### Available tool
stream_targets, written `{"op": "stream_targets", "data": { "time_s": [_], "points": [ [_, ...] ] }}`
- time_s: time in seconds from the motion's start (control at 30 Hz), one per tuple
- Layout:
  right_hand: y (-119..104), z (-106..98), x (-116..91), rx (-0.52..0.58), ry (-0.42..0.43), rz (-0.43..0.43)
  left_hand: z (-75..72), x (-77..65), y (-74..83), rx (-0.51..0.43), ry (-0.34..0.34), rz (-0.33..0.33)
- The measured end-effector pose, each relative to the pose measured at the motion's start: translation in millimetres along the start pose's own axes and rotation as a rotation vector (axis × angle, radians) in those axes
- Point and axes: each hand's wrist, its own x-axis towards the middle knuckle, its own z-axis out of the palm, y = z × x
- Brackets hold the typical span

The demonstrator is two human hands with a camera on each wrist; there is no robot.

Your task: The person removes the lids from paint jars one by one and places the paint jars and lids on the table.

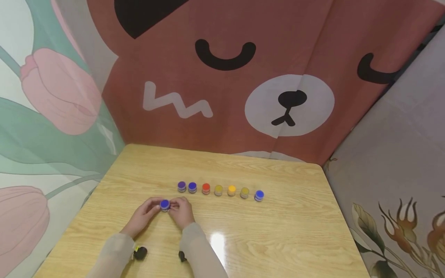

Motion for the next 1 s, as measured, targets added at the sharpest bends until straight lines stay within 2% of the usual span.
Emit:
{"op": "stream_targets", "data": {
  "time_s": [0.13, 0.3, 0.4, 0.8, 1.0],
  "points": [
    [-1.8, -0.4, -0.3, -0.003, -0.001, 0.000, -0.2, -0.4, 0.8, -0.035, -0.006, 0.004],
    [-5.3, -1.4, -1.0, -0.004, -0.004, 0.006, -0.3, -1.5, 3.2, 0.072, -0.016, 0.022],
    [-5.2, -1.3, -1.1, -0.008, -0.005, 0.015, 0.0, -2.3, 4.1, 0.095, -0.015, 0.015],
    [-2.9, -0.4, -1.8, -0.001, 0.004, -0.004, 1.7, -0.9, 3.4, -0.038, -0.022, -0.019],
    [-4.9, -0.9, -2.0, 0.005, 0.005, 0.003, 2.3, -2.2, 6.2, -0.016, -0.031, -0.010]
  ]
}}
